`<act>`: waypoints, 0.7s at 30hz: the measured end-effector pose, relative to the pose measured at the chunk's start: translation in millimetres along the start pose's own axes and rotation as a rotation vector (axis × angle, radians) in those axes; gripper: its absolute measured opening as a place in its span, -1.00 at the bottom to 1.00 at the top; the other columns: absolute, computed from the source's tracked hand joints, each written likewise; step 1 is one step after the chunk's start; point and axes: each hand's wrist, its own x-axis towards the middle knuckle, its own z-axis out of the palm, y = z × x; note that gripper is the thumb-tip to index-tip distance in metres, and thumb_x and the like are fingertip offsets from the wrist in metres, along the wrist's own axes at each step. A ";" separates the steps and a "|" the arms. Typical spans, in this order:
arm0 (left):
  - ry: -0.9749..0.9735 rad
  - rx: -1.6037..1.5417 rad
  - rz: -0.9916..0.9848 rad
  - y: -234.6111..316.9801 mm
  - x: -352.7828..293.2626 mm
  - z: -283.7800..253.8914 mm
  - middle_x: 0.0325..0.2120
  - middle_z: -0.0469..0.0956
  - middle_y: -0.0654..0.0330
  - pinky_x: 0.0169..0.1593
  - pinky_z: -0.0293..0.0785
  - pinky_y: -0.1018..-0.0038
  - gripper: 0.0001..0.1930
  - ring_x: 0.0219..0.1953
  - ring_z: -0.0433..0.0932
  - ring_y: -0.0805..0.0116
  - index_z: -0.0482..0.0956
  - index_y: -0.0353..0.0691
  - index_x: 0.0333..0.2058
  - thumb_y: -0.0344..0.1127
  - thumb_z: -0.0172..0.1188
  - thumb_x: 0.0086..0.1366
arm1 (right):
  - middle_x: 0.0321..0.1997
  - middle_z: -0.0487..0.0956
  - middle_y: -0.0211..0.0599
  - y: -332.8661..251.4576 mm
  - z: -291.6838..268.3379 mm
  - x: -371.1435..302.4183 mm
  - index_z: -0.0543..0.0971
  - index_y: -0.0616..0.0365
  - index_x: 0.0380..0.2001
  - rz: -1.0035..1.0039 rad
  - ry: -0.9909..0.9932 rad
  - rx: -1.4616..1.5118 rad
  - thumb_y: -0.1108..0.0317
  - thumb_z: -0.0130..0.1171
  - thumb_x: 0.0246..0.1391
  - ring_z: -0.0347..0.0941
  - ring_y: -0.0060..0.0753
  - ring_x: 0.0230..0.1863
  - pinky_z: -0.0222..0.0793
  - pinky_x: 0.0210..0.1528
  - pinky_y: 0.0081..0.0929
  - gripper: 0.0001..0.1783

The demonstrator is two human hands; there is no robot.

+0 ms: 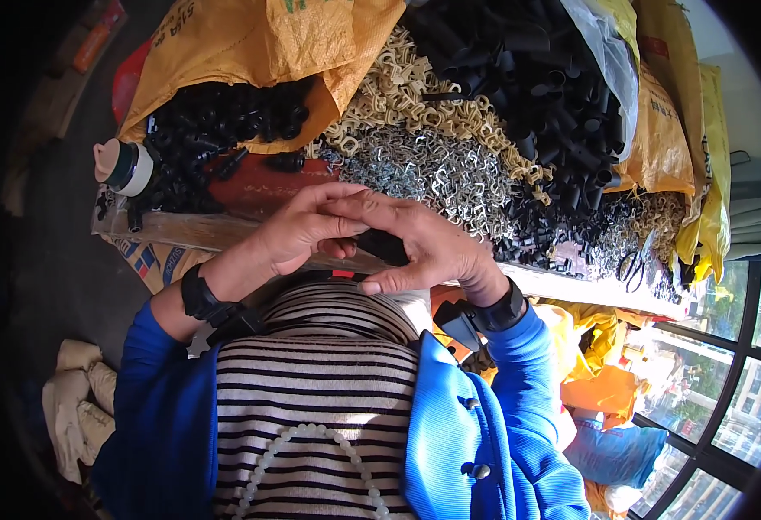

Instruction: The person assembles components by hand by picking up a black plastic part and a metal clip, fitting the clip into the part, and then sliding a black sleeve over the assembly.

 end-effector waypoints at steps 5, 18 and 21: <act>-0.013 -0.086 -0.123 4.3 -3.1 -4.7 -0.42 0.44 0.21 -0.48 0.39 0.67 -0.53 -0.49 0.44 0.51 0.23 -0.23 -0.07 -0.14 0.04 0.08 | -0.19 0.37 -0.08 8.7 13.2 -8.3 0.31 0.34 -0.16 0.035 0.188 -0.018 0.09 0.23 -0.40 0.31 -0.20 -0.14 0.15 -0.07 -0.44 -0.28; 0.121 -0.093 0.140 5.0 16.1 2.6 -0.29 0.38 0.05 -0.20 0.33 0.53 -0.46 -0.27 0.40 0.37 0.18 -0.25 -0.04 0.00 -0.10 0.09 | -0.41 0.45 -0.28 3.9 32.6 1.6 0.41 0.25 -0.41 0.016 0.323 -0.043 0.13 0.18 -0.34 0.38 -0.45 -0.35 0.27 -0.26 -0.57 -0.55; -0.009 -0.158 0.247 8.2 14.5 18.8 -0.21 0.33 -0.01 -0.09 0.24 0.48 -0.41 -0.13 0.30 0.31 0.11 -0.28 0.00 -0.02 -0.09 0.06 | -0.43 0.45 -0.30 2.0 37.5 5.8 0.42 0.23 -0.43 -0.038 0.317 -0.045 0.16 0.20 -0.35 0.39 -0.45 -0.36 0.28 -0.28 -0.56 -0.59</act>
